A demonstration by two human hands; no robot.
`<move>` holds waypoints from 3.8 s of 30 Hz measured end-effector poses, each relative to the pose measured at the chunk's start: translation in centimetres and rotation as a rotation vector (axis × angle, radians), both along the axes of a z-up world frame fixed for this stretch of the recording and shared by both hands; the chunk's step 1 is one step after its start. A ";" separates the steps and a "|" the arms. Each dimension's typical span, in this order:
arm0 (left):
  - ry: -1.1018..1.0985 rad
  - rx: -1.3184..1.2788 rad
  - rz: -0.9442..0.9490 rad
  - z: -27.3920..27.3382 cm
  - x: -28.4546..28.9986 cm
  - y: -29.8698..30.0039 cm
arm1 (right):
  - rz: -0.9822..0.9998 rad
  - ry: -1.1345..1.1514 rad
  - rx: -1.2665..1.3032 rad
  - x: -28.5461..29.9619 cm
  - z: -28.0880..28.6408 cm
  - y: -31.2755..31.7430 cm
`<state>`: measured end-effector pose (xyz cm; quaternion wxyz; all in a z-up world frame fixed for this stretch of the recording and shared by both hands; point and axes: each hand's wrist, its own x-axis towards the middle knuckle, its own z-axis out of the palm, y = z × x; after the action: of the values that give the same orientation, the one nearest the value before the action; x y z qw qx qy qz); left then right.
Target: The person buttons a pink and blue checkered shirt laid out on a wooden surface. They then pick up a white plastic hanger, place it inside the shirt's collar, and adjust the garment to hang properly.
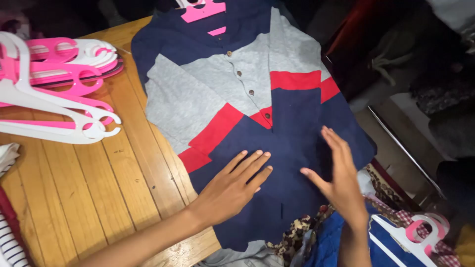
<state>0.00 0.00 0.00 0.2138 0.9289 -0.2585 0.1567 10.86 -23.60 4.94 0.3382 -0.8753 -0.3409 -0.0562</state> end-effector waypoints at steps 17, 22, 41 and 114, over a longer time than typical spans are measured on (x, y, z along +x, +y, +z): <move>0.121 0.019 0.266 -0.6 -3.7 4.9 | 0.152 -0.143 -0.403 0.9 -3.3 7.3; 0.124 -0.018 0.411 1.1 -7.2 7.5 | 0.329 -0.152 -0.304 -0.6 -1.6 11.0; -0.046 -0.023 1.249 2.9 -27.8 19.0 | 1.005 0.169 -0.364 -10.2 1.2 29.5; 0.150 -0.289 1.342 4.8 -30.2 17.4 | 0.811 0.900 0.686 -14.0 2.8 42.4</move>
<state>-30.22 17.38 4.79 0.2094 0.8585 0.4114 0.2234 -3.09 18.76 7.76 0.6984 -0.4606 -0.4307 0.3385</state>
